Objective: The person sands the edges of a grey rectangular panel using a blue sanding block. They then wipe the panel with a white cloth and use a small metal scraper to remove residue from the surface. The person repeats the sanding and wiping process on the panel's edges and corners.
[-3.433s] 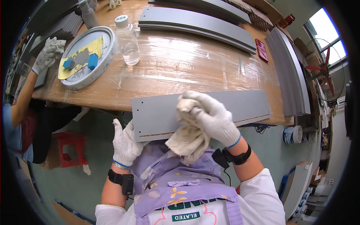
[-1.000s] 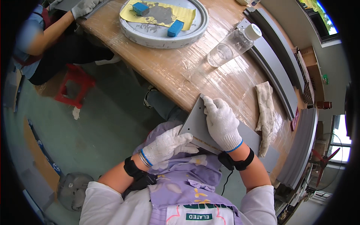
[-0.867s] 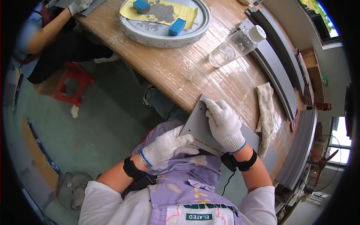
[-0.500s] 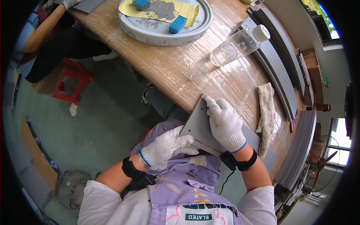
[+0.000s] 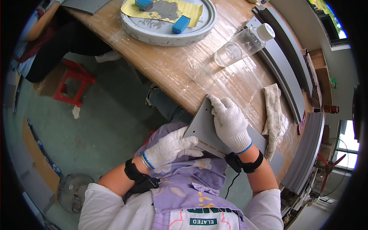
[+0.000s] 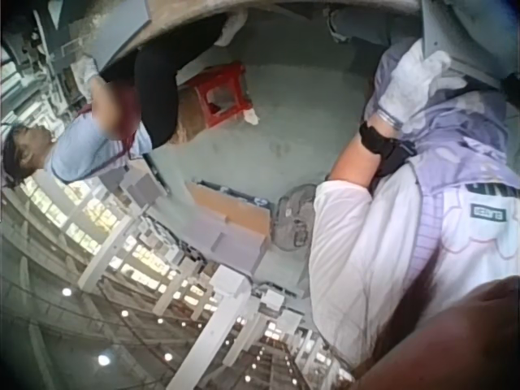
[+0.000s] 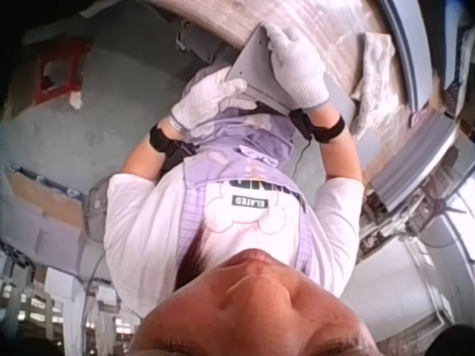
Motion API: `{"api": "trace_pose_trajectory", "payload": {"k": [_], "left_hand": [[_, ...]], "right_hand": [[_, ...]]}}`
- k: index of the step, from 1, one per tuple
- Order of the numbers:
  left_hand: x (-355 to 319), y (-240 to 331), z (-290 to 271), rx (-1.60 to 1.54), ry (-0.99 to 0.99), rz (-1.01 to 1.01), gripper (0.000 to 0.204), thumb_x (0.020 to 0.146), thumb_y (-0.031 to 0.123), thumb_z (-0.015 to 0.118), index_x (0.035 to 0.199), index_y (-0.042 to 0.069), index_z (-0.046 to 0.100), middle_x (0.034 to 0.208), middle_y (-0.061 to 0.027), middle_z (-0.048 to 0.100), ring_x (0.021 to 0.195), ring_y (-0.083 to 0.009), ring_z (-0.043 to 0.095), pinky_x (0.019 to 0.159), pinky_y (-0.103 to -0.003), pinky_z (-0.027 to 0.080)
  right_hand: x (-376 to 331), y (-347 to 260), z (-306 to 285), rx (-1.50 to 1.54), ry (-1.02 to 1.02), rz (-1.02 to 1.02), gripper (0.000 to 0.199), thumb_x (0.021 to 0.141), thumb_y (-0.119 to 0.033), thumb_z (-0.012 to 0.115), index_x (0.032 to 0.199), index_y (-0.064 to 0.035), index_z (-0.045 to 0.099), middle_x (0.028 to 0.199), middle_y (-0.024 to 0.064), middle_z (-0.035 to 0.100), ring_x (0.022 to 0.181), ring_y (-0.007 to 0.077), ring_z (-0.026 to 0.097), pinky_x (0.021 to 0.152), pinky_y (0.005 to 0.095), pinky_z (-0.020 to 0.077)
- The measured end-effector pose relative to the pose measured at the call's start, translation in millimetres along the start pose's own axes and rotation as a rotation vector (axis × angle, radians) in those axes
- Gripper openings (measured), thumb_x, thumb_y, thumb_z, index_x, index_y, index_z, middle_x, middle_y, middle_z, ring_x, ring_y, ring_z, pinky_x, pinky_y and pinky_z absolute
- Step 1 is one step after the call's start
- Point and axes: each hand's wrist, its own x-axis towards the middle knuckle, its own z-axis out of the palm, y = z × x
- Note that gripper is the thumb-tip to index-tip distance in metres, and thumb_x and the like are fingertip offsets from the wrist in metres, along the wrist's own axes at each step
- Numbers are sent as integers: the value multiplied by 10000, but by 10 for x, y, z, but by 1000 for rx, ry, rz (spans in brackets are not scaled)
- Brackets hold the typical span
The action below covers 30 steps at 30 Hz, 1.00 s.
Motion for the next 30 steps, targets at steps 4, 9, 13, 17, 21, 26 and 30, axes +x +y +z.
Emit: {"api": "trace_pose_trajectory", "payload": {"k": [4, 9, 13, 17, 21, 26, 30], "left_hand": [[5, 7, 3, -20, -9, 4, 470, 1025, 204, 554, 1413, -10, 397, 1302, -128, 549, 1165, -224, 592, 1002, -364, 502], [2, 37, 18, 27, 9, -11, 449, 1024, 208, 555, 1392, -8, 416, 1302, -132, 551, 1160, -229, 598, 999, -367, 504], [-7, 74, 49, 29, -4, 8, 436, 1024, 200, 554, 1387, 0, 423, 1285, -138, 557, 1154, -233, 605, 992, -369, 510], [-7, 39, 40, 40, 18, 1, 417, 1022, 181, 552, 1381, 6, 431, 1266, -138, 565, 1153, -229, 606, 982, -366, 517], [22, 58, 21, 29, 4, -20, 423, 1015, 157, 560, 1387, 5, 428, 1277, -137, 567, 1154, -230, 605, 986, -366, 516], [-8, -23, -19, 36, -46, 63, 452, 992, 98, 577, 1406, 12, 418, 1308, -134, 562, 1164, -230, 601, 1014, -361, 502], [-26, -32, -58, 56, -54, 91, 489, 975, 69, 583, 1421, 2, 393, 1322, -145, 558, 1194, -245, 590, 1051, -365, 480]], "right_hand": [[-65, 23, -15, 35, -80, -109, 462, 842, -58, 567, 1300, -117, 561, 1017, 103, 611, 993, 313, 627, 774, 423, 535], [-71, -57, 23, -58, -65, -66, 457, 857, -94, 574, 1312, -128, 554, 1046, 92, 611, 1012, 306, 620, 808, 409, 536], [-212, -77, 40, 71, -100, -331, 472, 780, -18, 595, 1245, -99, 609, 947, 90, 617, 874, 303, 633, 735, 408, 523], [-131, -32, 99, -29, 27, -92, 473, 821, -58, 580, 1290, -123, 562, 984, 85, 601, 911, 302, 627, 758, 416, 542], [-287, -147, 57, 31, -176, -358, 476, 821, -58, 573, 1295, -107, 555, 975, 102, 589, 918, 311, 625, 755, 428, 534], [-246, -172, 69, -41, -27, -143, 511, 785, -54, 620, 1290, -97, 554, 977, 91, 583, 921, 293, 623, 770, 404, 537], [-389, -314, 79, 18, -242, -432, 511, 752, -64, 666, 1252, -100, 564, 978, 84, 587, 935, 288, 624, 771, 396, 538]]}}
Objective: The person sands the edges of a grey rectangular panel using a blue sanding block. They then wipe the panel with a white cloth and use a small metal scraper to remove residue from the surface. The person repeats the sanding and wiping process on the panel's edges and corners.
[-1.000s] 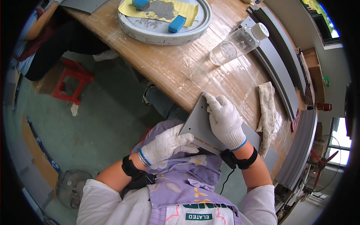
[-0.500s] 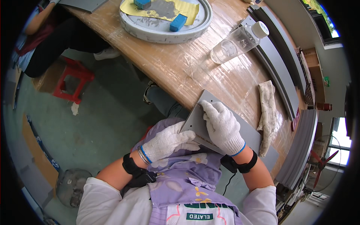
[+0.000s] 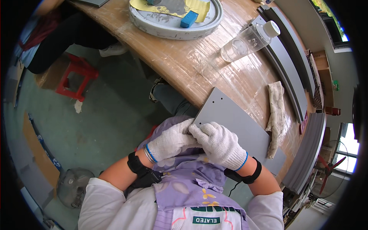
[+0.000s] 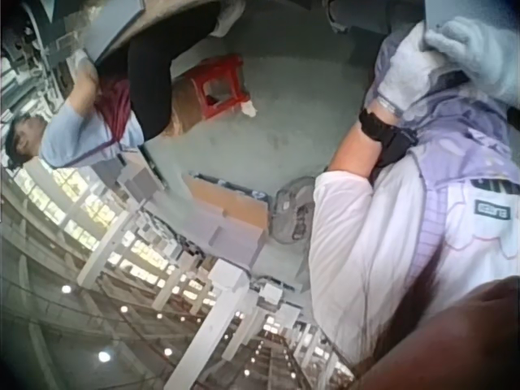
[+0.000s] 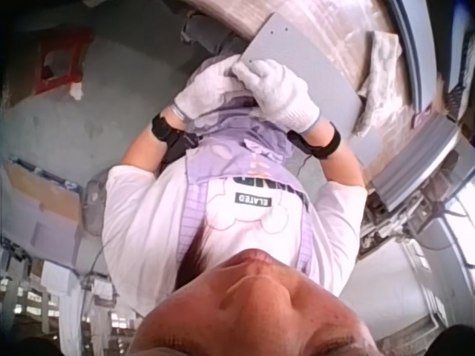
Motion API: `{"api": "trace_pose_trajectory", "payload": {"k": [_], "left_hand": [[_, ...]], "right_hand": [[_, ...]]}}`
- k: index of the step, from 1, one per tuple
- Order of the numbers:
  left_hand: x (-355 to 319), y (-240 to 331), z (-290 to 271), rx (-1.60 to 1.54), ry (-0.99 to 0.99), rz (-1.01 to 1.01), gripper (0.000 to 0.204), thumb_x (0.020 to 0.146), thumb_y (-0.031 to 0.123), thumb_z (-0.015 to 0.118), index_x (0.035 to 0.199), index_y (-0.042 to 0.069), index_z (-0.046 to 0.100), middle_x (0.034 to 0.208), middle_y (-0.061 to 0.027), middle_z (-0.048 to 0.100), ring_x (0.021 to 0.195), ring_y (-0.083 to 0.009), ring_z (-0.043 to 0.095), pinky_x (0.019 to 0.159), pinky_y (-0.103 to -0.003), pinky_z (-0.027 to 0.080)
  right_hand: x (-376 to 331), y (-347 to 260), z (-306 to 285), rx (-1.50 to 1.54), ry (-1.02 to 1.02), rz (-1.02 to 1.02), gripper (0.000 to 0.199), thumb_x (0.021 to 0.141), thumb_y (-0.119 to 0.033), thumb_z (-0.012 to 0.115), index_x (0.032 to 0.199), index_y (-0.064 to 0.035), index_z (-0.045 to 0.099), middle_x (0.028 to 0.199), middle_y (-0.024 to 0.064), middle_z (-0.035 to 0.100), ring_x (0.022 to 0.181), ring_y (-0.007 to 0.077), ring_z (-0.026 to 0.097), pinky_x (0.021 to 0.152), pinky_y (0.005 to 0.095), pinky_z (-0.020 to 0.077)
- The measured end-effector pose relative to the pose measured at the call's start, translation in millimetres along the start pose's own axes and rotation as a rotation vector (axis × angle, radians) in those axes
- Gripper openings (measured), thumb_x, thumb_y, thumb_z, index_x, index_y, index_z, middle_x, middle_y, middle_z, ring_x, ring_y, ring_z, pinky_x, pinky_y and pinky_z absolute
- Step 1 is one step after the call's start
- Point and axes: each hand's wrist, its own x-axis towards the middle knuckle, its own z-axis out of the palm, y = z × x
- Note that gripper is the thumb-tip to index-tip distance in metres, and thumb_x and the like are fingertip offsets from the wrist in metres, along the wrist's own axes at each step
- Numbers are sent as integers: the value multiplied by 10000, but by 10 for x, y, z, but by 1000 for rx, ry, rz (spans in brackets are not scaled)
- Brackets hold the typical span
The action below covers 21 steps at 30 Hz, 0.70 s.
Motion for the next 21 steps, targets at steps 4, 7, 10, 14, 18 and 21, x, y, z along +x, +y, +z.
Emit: {"api": "trace_pose_trajectory", "payload": {"k": [4, 7, 10, 14, 18, 21], "left_hand": [[-37, -32, -49, -172, -52, -13, 569, 969, -4, 540, 1491, 44, 319, 1425, -150, 476, 1286, -291, 528, 1102, -435, 444], [-45, -13, -48, -163, -14, -29, 567, 963, -13, 527, 1491, 37, 325, 1435, -140, 476, 1269, -263, 535, 1090, -410, 451], [-51, 90, 34, -64, 23, -50, 644, 924, -26, 543, 1514, 20, 288, 1422, -150, 487, 1276, -260, 529, 1081, -400, 452], [-33, 111, 32, -111, -29, 34, 688, 897, 32, 537, 1520, -12, 249, 1411, -216, 480, 1255, -335, 559, 1034, -434, 508], [32, 116, 101, 16, 112, -3, 560, 979, 144, 538, 1461, -41, 320, 1313, -224, 560, 1121, -336, 646, 941, -448, 567], [93, 89, 204, 138, 154, -15, 451, 1011, 189, 516, 1376, -48, 401, 1250, -227, 592, 1065, -329, 670, 895, -444, 590]], "right_hand": [[7, 67, -15, 53, 230, 352, 438, 790, -67, 623, 1225, -98, 584, 965, 86, 604, 933, 304, 626, 766, 419, 536], [-41, -6, 73, -5, 140, 164, 431, 827, -82, 582, 1258, -96, 568, 983, 87, 604, 916, 302, 634, 759, 422, 540], [-219, -194, 72, 191, 105, 141, 460, 823, -70, 603, 1277, -123, 555, 999, 89, 600, 960, 310, 640, 761, 415, 543], [-705, -95, 108, 316, 481, 530, 391, 848, -59, 619, 1235, -103, 596, 1005, 115, 629, 888, 341, 657, 740, 420, 537], [-1436, 350, 416, 9, 839, 947, 331, 871, -6, 605, 1197, -59, 618, 947, 140, 619, 821, 327, 655, 702, 402, 537], [-1747, 398, 587, -196, 752, 1130, 357, 863, -2, 580, 1213, -64, 610, 901, 122, 599, 792, 309, 639, 680, 410, 540]]}}
